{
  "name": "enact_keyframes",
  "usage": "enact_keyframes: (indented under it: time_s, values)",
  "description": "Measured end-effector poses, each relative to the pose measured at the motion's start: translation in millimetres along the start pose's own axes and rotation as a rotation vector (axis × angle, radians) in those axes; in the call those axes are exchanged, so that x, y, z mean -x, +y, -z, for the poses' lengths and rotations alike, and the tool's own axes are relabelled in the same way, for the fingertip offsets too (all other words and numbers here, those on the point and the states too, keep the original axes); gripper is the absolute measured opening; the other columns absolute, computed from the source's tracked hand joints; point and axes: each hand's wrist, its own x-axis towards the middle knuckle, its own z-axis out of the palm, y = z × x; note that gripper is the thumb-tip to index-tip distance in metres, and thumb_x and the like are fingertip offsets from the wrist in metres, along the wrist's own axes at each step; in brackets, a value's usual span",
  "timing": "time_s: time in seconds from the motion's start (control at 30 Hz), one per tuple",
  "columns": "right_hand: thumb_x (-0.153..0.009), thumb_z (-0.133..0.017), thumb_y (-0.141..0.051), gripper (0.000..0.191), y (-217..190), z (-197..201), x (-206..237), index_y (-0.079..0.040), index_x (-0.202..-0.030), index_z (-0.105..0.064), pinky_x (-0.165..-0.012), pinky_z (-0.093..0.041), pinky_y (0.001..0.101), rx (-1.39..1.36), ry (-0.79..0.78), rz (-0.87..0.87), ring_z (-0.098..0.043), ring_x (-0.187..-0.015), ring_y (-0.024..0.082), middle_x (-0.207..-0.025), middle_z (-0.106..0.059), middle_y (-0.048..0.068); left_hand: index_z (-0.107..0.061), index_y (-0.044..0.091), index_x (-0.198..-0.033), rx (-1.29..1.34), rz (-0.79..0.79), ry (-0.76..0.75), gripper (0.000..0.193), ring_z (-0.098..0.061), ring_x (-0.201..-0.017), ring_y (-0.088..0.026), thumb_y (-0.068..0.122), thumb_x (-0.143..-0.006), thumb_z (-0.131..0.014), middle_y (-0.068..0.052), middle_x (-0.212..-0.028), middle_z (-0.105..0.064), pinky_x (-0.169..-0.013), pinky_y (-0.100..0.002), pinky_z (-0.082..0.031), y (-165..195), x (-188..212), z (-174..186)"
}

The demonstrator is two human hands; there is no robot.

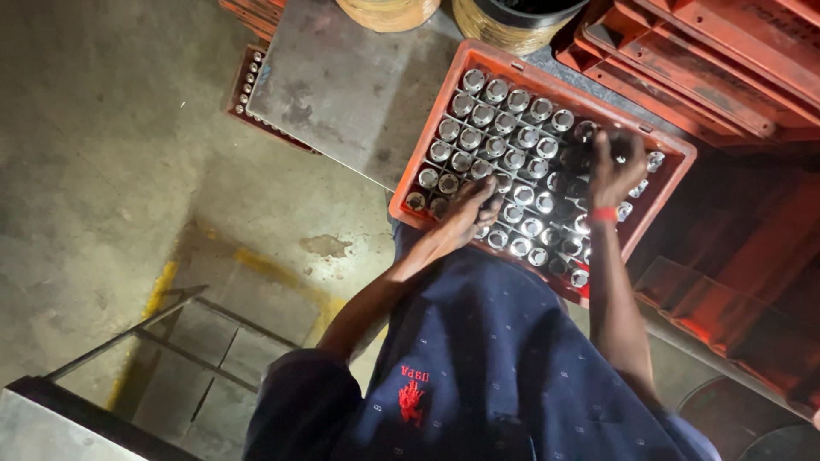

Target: The person repeatedly picks small cylindrical metal parts from an orange crate, wipes each with a brush, and places them back into the crate. The person occasionally dips the brush into a bucket of liquid before continuing the wiping cycle.

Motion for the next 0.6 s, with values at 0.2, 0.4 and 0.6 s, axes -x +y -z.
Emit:
enact_keyframes:
  time_s: [0.2, 0.4, 0.6]
  values:
    - [-0.090, -0.074, -0.013, 0.031, -27.2, 14.6, 119.4, -0.009, -0.121, -0.071, -0.069, -0.050, 0.0241, -0.545, -0.665, -0.642, -0.062, -0.082, 0.009, -0.103, -0.073, -0.001, -0.053, 0.018, -0.133, -0.211, 0.243, -0.154, 0.031, -0.040, -0.053, -0.006, 0.025, -0.104, -0.058, 0.000, -0.077, -0.056, -0.048, -0.022, -0.033, -20.1, 7.9, -2.0]
    - [-0.093, -0.080, -0.015, 0.028, -14.6, 43.9, 117.3, -0.005, -0.117, -0.070, -0.081, -0.053, 0.0261, -0.329, -0.217, -0.457, -0.067, -0.091, 0.012, -0.100, -0.073, 0.003, -0.038, 0.006, -0.163, -0.055, 0.201, -0.235, 0.077, -0.071, -0.116, -0.023, 0.060, -0.109, -0.038, -0.018, -0.133, -0.070, -0.090, -0.035, -0.060, -16.5, 17.7, -8.8]
    - [-0.100, -0.087, -0.032, 0.029, -11.2, 60.6, 79.0, -0.005, -0.104, -0.078, -0.081, -0.053, 0.0378, 0.356, -0.224, -0.005, -0.067, -0.089, 0.025, -0.097, -0.074, 0.014, -0.023, 0.006, -0.167, 0.415, 0.109, -0.462, 0.095, -0.025, -0.159, -0.031, 0.077, -0.103, -0.023, -0.017, -0.170, -0.028, -0.132, -0.046, -0.022, 11.1, 26.8, -32.8]
